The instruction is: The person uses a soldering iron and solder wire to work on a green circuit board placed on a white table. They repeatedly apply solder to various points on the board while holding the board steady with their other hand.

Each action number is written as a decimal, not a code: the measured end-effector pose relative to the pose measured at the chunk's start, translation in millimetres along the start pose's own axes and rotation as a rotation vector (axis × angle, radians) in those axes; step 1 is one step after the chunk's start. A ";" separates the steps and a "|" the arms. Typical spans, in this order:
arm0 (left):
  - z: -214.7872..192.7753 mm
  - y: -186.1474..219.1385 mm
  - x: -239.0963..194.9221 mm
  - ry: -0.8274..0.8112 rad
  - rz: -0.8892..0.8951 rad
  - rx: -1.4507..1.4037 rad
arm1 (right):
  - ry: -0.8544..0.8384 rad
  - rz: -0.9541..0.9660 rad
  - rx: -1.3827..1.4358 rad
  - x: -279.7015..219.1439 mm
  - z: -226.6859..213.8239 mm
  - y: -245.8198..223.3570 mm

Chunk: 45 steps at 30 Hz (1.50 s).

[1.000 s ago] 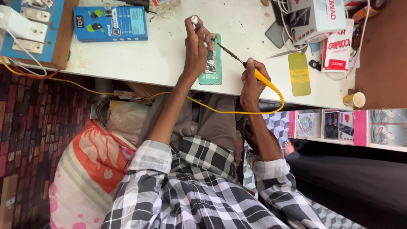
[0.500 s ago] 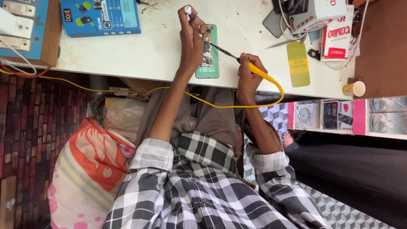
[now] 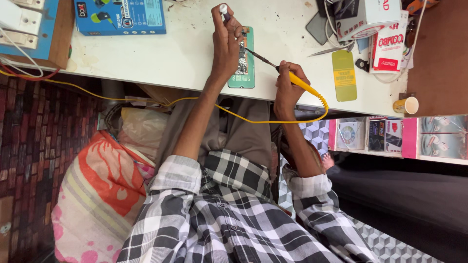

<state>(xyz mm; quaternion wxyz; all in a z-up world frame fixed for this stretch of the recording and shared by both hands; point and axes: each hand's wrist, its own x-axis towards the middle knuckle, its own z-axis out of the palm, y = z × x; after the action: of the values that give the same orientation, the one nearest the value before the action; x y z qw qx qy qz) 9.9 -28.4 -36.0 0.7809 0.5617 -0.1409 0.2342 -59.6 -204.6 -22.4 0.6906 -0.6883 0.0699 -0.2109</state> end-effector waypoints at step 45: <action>-1.6 -22.1 -0.4 0.069 -0.071 0.052 | -0.049 0.015 0.190 5.8 -1.8 8.2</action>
<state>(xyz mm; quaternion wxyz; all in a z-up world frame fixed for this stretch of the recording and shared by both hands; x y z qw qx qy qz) 21.1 -32.6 -54.7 0.7783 0.5779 -0.0879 0.2294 -53.4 -208.7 -29.4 0.7556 -0.6243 0.0377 -0.1945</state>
